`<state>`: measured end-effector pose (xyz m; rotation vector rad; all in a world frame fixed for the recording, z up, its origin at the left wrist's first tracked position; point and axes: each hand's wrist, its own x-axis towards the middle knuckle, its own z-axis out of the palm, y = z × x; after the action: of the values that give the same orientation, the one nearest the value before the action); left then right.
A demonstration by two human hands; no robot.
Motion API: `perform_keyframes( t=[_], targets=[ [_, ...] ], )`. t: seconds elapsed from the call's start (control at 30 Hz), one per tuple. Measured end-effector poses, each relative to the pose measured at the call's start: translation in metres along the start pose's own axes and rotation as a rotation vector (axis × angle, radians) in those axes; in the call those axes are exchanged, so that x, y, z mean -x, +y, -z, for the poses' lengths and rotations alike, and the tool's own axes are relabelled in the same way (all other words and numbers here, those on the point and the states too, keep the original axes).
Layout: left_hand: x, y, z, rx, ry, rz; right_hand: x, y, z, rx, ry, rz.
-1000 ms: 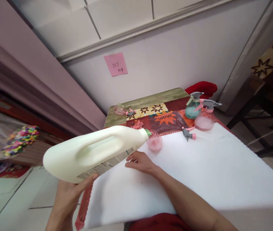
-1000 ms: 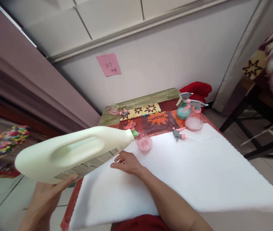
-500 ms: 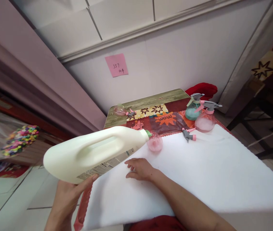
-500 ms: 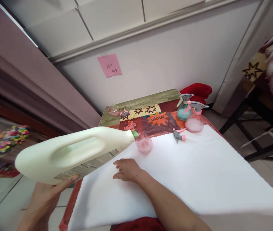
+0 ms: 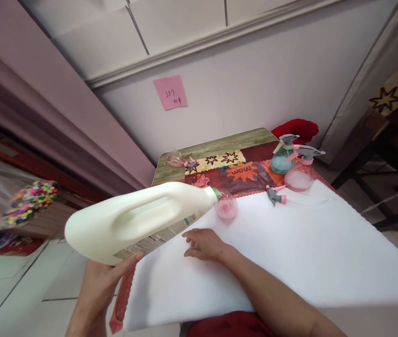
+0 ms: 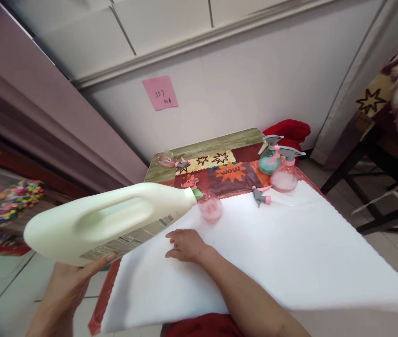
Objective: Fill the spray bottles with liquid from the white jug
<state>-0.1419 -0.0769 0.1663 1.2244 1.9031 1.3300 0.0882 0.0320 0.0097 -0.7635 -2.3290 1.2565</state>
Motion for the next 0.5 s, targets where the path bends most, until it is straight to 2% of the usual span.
perform_keyframes(
  t=[0.2, 0.5],
  targets=[
    [0.0026, 0.0083, -0.0032, 0.012, 0.019, 0.020, 0.0000, -0.0023, 0.0011, 0.005, -0.013, -0.016],
    [0.0021, 0.0053, -0.0015, 0.002, 0.014, 0.019, 0.0010, -0.0039, 0.0013, -0.011, 0.002, -0.015]
  ],
)
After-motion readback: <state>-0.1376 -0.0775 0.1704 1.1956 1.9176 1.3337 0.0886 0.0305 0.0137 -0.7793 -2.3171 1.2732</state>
